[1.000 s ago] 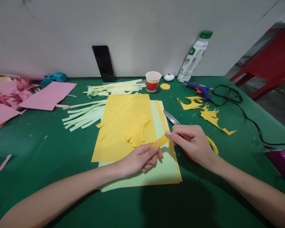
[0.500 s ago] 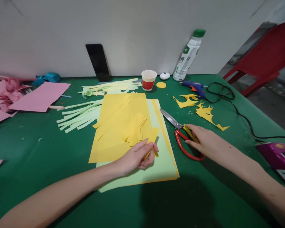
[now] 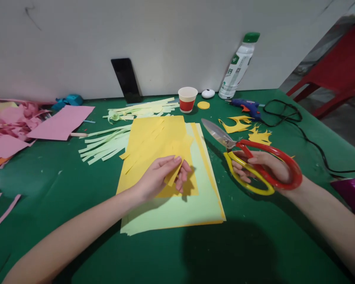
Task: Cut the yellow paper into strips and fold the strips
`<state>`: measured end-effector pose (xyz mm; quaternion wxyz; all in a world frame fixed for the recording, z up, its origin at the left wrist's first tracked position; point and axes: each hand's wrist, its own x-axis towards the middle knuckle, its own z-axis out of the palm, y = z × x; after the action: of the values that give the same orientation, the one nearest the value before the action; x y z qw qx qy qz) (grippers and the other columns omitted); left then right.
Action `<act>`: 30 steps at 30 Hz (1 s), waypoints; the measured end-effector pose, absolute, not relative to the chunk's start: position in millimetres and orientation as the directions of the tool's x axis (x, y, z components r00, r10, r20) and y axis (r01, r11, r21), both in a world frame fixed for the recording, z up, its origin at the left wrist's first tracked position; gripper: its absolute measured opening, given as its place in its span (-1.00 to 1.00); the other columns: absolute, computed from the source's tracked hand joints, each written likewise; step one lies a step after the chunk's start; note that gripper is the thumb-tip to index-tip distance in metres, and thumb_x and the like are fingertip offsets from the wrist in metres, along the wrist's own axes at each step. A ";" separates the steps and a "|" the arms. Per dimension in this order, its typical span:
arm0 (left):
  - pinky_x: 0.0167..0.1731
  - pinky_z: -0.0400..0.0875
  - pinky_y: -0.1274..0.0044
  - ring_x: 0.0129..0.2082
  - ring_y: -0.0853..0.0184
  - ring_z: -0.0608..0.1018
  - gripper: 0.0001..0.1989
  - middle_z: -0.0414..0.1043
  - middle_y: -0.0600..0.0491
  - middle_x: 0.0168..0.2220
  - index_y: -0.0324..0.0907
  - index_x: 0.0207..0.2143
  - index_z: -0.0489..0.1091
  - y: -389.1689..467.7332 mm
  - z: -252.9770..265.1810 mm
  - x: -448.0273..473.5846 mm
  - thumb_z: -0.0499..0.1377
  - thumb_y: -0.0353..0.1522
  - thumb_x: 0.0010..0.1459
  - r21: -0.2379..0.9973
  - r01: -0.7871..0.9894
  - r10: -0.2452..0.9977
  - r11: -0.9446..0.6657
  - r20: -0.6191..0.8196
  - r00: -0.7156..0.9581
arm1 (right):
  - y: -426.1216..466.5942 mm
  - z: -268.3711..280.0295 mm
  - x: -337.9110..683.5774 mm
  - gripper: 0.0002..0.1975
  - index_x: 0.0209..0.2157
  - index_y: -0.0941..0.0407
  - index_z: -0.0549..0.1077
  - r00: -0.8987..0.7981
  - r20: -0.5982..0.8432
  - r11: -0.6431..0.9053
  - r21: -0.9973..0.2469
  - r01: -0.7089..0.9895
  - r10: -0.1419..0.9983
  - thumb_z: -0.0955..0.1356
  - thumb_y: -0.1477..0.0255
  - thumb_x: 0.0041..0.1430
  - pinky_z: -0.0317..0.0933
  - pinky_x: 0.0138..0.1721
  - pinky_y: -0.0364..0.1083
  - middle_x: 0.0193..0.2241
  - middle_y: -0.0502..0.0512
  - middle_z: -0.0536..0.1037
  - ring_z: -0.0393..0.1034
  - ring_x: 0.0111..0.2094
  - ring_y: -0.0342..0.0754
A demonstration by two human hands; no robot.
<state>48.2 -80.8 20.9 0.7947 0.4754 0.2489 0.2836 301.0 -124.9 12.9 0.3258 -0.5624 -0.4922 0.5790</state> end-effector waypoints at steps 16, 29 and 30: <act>-0.62 0.25 0.62 -0.70 0.49 0.31 -0.73 0.25 0.13 -0.69 -0.28 -0.53 0.35 -69.6 17.2 40.5 0.01 -0.35 0.16 0.906 -0.235 0.726 0.352 -0.107 0.679 | -164.3 27.6 268.7 -0.59 -0.04 0.12 0.34 -0.726 -0.201 -0.550 -0.787 -0.280 0.657 0.18 0.48 0.03 0.31 -0.33 -0.05 -0.28 0.16 0.53 0.45 -0.38 -0.02; -0.62 0.21 0.60 -0.70 0.48 0.28 -0.73 0.22 0.14 -0.71 -0.26 -0.54 0.33 -70.4 17.5 41.8 0.00 -0.32 0.15 0.926 -0.182 0.721 0.330 -0.123 0.682 | -163.3 26.7 268.6 -0.63 -0.10 0.19 0.36 -0.730 -0.247 -0.570 -0.789 -0.230 0.637 0.19 0.47 0.02 0.25 -0.31 -0.04 -0.29 0.19 0.52 0.44 -0.40 -0.01; -0.62 0.21 0.60 -0.70 0.48 0.28 -0.73 0.22 0.14 -0.71 -0.25 -0.54 0.33 -70.5 17.4 41.9 0.00 -0.32 0.15 0.930 -0.177 0.723 0.321 -0.120 0.680 | -163.1 27.1 269.0 -0.64 -0.11 0.19 0.37 -0.724 -0.251 -0.569 -0.789 -0.232 0.643 0.19 0.46 0.02 0.25 -0.31 -0.03 -0.29 0.20 0.52 0.44 -0.40 -0.01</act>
<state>41.9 -70.5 17.4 0.7661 0.5033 0.2713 0.2935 269.0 -163.1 27.1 0.2588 -0.2666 -0.3856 0.8446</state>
